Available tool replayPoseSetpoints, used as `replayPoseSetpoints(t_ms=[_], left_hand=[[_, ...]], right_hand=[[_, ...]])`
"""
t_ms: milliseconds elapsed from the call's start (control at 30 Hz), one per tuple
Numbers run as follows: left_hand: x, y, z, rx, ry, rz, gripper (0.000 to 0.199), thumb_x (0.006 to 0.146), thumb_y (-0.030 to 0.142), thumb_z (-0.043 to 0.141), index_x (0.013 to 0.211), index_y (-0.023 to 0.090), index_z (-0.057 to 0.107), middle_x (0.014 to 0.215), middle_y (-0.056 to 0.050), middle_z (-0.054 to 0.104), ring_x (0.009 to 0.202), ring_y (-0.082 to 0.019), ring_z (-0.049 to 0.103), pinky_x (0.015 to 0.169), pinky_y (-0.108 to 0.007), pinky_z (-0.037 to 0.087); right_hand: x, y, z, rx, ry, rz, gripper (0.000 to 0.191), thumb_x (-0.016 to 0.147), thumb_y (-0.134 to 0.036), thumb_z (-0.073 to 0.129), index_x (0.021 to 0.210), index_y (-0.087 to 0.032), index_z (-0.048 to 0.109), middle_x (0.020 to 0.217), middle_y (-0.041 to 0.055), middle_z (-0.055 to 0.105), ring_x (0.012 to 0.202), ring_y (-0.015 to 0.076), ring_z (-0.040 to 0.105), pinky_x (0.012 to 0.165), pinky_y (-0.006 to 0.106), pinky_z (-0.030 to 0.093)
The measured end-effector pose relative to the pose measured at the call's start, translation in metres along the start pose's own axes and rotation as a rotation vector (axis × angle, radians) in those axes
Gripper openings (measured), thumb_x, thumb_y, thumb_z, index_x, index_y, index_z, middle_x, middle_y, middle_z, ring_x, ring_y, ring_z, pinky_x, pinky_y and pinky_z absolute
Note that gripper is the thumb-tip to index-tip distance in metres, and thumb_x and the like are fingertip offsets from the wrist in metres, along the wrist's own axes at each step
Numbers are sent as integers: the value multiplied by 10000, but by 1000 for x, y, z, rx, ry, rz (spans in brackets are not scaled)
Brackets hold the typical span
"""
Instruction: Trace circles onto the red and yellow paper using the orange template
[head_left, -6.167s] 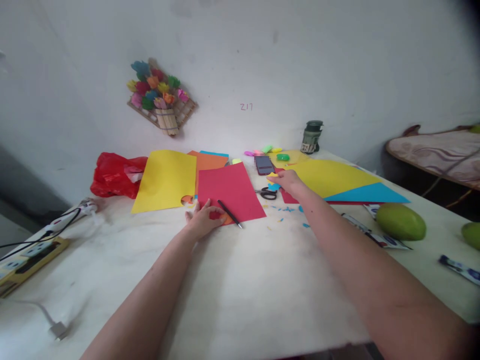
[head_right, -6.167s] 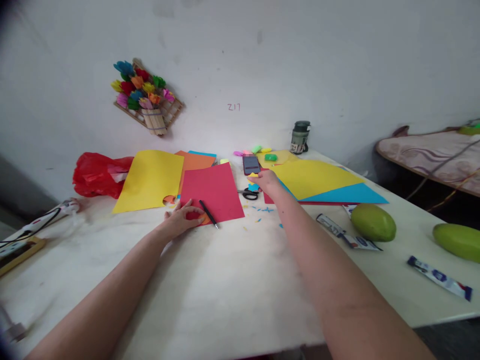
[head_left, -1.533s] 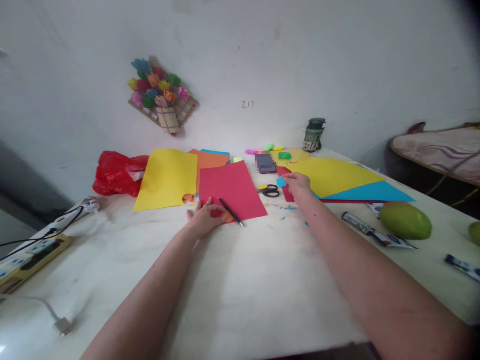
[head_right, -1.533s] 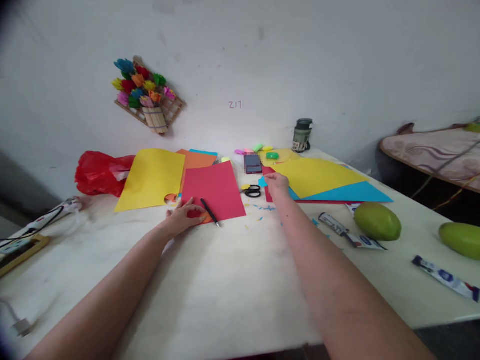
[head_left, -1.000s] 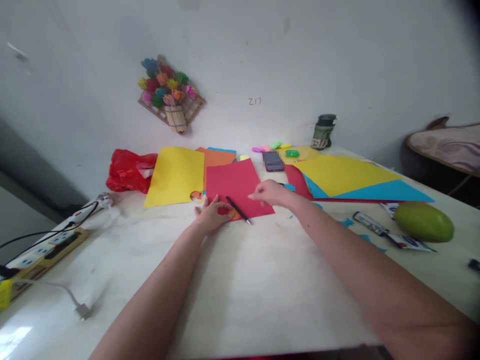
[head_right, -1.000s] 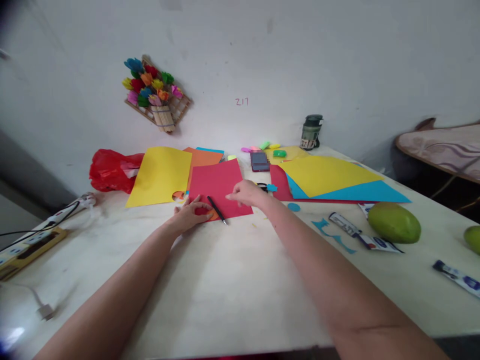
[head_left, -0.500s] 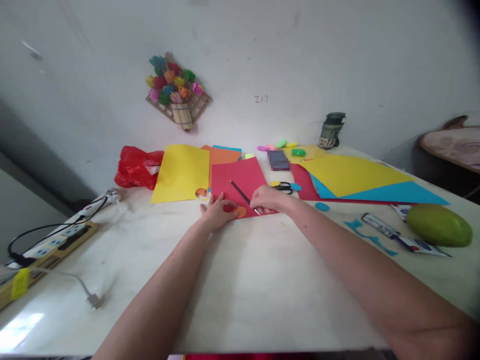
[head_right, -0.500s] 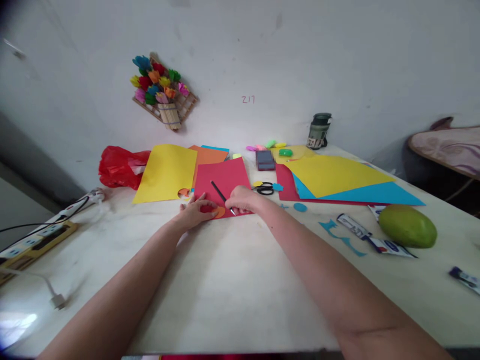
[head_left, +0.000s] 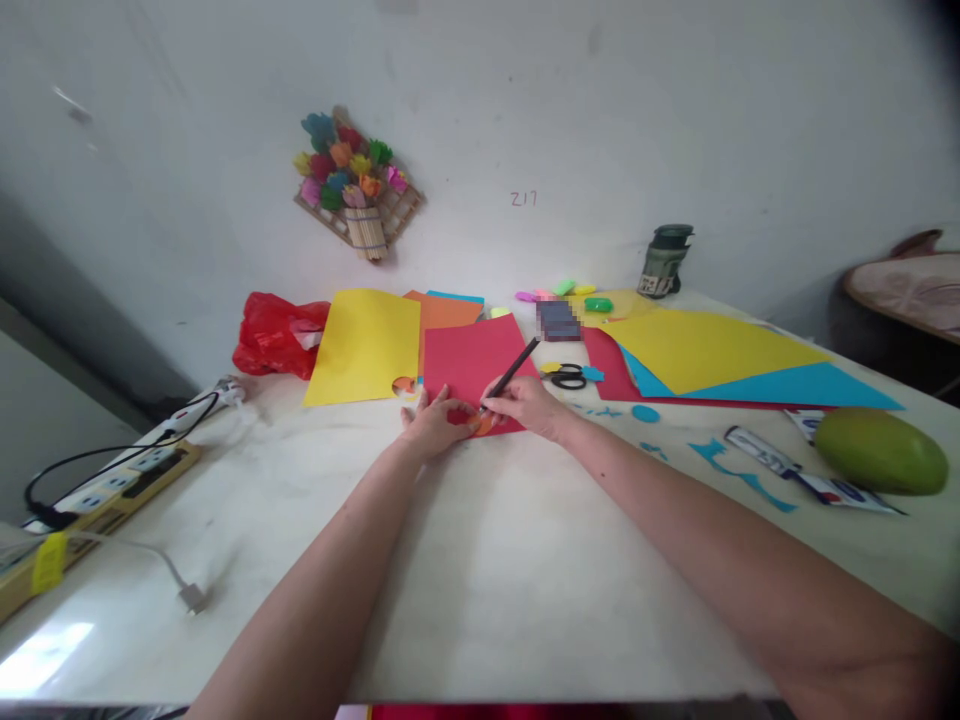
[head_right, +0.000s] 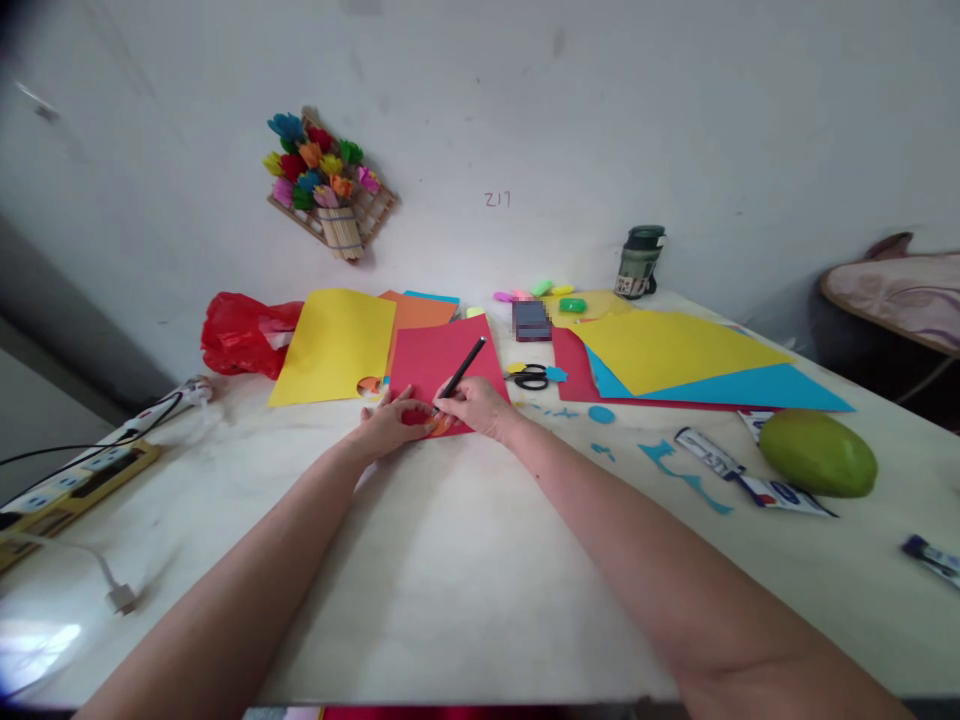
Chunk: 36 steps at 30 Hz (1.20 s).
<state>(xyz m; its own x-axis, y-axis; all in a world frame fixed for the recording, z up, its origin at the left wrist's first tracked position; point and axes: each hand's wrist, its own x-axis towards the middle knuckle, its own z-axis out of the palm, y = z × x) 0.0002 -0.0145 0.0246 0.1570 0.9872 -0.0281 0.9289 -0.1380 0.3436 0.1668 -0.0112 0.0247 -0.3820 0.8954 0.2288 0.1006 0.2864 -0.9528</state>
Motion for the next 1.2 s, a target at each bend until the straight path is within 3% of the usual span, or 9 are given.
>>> replayPoseSetpoints(t_ms=[367, 633, 800, 967, 1200], left_hand=[[3, -2, 2, -6, -10, -3, 382, 619, 567, 516, 953, 384, 541, 1342, 60, 212, 1219, -318, 41, 885, -583, 55], [4, -4, 3, 14, -15, 4, 379, 635, 566, 504, 974, 399, 527, 1339, 66, 220, 1225, -293, 37, 901, -567, 56], [7, -7, 4, 33, -6, -2, 304, 709, 529, 423, 966, 404, 527, 1336, 83, 222, 1226, -284, 56, 890, -582, 65], [9, -11, 3, 54, -18, 41, 336, 683, 553, 446, 982, 418, 516, 1339, 76, 218, 1219, -308, 70, 875, -594, 94], [10, -13, 7, 60, -2, 36, 338, 674, 542, 470, 979, 405, 525, 1333, 77, 231, 1215, -313, 83, 888, -580, 93]], right_hand=[[-3, 8, 6, -295, 5, -163, 156, 666, -290, 508, 691, -138, 531, 654, 11, 539, 627, 102, 507, 605, 223, 406], [-2, 18, 9, -306, 17, -97, 247, 676, -384, 501, 720, -143, 526, 633, 7, 547, 590, 101, 505, 555, 215, 391], [-2, 17, 10, -314, 12, -78, 256, 684, -389, 497, 747, -145, 535, 671, 29, 593, 632, 119, 546, 580, 225, 408], [-1, 20, 11, -326, 2, -78, 242, 687, -380, 502, 759, -153, 545, 673, 25, 602, 624, 116, 556, 574, 218, 412], [-2, 20, 12, -486, 37, -105, 271, 681, -409, 508, 752, -165, 601, 690, 29, 613, 648, 125, 553, 594, 227, 405]])
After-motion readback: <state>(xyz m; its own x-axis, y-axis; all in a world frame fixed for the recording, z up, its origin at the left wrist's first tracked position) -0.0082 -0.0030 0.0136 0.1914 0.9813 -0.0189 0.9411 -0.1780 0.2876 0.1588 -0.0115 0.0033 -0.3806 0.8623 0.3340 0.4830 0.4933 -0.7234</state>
